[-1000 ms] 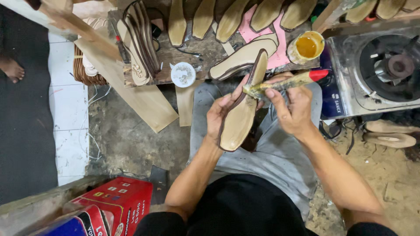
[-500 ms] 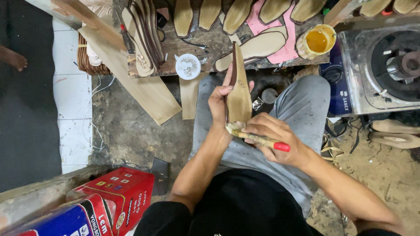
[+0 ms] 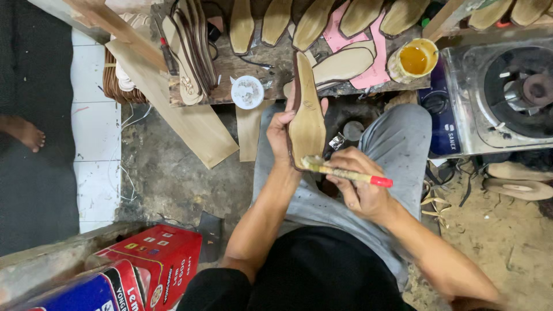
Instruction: The person sits on the floor and uses a brush to apply glue from a cup onto the underside of shoe insoles, coating each insole one at a time and placing finished ones on the workbench among rows of other insoles.
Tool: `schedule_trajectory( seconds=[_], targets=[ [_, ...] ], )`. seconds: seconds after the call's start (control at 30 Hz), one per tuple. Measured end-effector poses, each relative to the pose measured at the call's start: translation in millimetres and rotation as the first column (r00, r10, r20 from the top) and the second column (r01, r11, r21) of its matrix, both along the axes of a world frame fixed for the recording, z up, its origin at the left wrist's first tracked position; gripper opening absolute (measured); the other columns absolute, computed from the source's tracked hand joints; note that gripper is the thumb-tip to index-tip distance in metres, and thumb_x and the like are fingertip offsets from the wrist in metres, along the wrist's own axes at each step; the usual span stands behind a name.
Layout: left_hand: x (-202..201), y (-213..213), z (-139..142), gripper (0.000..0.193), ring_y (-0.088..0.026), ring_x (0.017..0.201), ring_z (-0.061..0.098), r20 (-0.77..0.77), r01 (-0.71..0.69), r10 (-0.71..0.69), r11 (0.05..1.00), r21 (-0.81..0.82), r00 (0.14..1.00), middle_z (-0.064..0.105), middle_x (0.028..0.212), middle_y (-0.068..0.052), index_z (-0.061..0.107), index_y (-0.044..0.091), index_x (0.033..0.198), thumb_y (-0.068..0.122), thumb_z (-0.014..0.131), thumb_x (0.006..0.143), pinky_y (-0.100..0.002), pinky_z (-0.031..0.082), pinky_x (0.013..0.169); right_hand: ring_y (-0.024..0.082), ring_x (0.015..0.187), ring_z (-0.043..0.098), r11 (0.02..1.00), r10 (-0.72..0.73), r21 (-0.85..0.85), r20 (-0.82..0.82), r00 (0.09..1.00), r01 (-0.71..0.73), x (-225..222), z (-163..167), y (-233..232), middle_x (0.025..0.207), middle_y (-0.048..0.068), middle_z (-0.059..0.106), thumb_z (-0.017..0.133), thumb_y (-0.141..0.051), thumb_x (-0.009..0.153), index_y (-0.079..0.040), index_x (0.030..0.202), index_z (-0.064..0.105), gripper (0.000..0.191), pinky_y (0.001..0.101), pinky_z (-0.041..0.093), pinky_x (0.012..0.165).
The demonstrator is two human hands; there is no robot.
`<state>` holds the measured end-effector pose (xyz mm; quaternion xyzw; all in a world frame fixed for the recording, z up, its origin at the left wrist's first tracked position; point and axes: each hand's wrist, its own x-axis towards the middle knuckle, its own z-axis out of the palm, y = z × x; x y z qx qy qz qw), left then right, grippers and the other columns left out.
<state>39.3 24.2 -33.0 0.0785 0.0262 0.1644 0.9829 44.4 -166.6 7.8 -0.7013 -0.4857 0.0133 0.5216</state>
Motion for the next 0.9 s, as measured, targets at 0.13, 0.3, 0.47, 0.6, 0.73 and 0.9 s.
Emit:
schedule_trajectory(
  seconds=[0.13, 0.3, 0.47, 0.6, 0.73, 0.9],
  targets=[
    [0.8, 1.6, -2.6, 0.077, -0.026, 0.147, 0.044, 0.068, 0.013, -0.008, 0.997, -0.073, 0.998, 0.041, 0.163, -0.012, 0.03, 0.004, 0.164, 0.015, 0.045, 0.089, -0.048, 0.028, 0.13, 0.027, 0.097, 0.066, 0.982, -0.096, 0.158, -0.07, 0.993, 0.107, 3.9, -10.1, -1.8, 0.107, 0.017, 0.066, 0.066, 0.005, 0.092, 0.006, 0.109, 0.065, 0.017, 0.0372, 0.056, 0.084],
    [4.6, 0.1, 5.8, 0.078, -0.025, 0.146, 0.044, 0.107, -0.061, 0.065, 0.997, -0.037, 0.992, 0.042, 0.162, -0.011, 0.03, 0.008, 0.166, 0.014, 0.045, 0.09, -0.048, 0.027, 0.131, 0.026, 0.094, 0.066, 0.944, -0.291, 0.14, -0.072, 0.954, 0.298, -4.1, -17.3, 9.1, 0.108, 0.02, 0.065, 0.06, 0.008, 0.093, 0.009, 0.111, 0.063, 0.018, 0.0359, 0.056, 0.08],
    [1.0, 1.6, 13.7, 0.083, -0.023, 0.147, 0.046, 0.055, -0.056, 0.052, 0.996, 0.065, 0.997, 0.04, 0.164, -0.009, 0.026, 0.006, 0.166, 0.014, 0.047, 0.086, -0.047, 0.03, 0.13, 0.026, 0.091, 0.069, 0.99, -0.077, 0.115, -0.051, 0.996, 0.082, -20.9, -7.8, -5.1, 0.107, 0.018, 0.066, 0.059, 0.008, 0.089, 0.006, 0.105, 0.064, 0.017, 0.0334, 0.058, 0.075],
    [-10.8, -13.6, 14.0, 0.086, -0.03, 0.138, 0.053, 0.033, 0.105, -0.116, 0.963, 0.248, 0.993, 0.044, 0.162, -0.017, 0.024, 0.003, 0.17, 0.019, 0.048, 0.089, -0.039, 0.038, 0.122, 0.031, 0.098, 0.067, 0.951, -0.305, 0.099, 0.114, 0.946, 0.294, 28.0, -8.4, 10.7, 0.108, 0.017, 0.067, 0.065, 0.009, 0.095, 0.005, 0.11, 0.063, 0.016, 0.038, 0.055, 0.081],
    [-14.8, -12.9, 12.7, 0.087, -0.028, 0.136, 0.053, -0.002, 0.151, -0.154, 0.963, 0.222, 0.988, 0.045, 0.162, -0.016, 0.024, 0.004, 0.17, 0.02, 0.049, 0.088, -0.036, 0.044, 0.114, 0.031, 0.092, 0.066, 0.924, -0.378, 0.079, 0.057, 0.924, 0.373, 32.5, -9.0, 19.1, 0.106, 0.021, 0.065, 0.068, 0.008, 0.095, 0.006, 0.115, 0.064, 0.02, 0.0377, 0.054, 0.077],
    [-10.7, 17.1, 8.2, 0.086, -0.033, 0.139, 0.053, -0.037, 0.136, -0.131, 0.963, 0.234, 0.991, 0.045, 0.159, -0.019, 0.026, 0.007, 0.167, 0.018, 0.049, 0.085, -0.038, 0.046, 0.114, 0.03, 0.102, 0.067, 0.992, -0.048, 0.116, -0.051, 0.998, 0.054, -18.4, -26.7, 2.0, 0.109, 0.015, 0.068, 0.067, 0.001, 0.094, 0.0, 0.11, 0.063, 0.017, 0.0397, 0.055, 0.089]
  ],
)
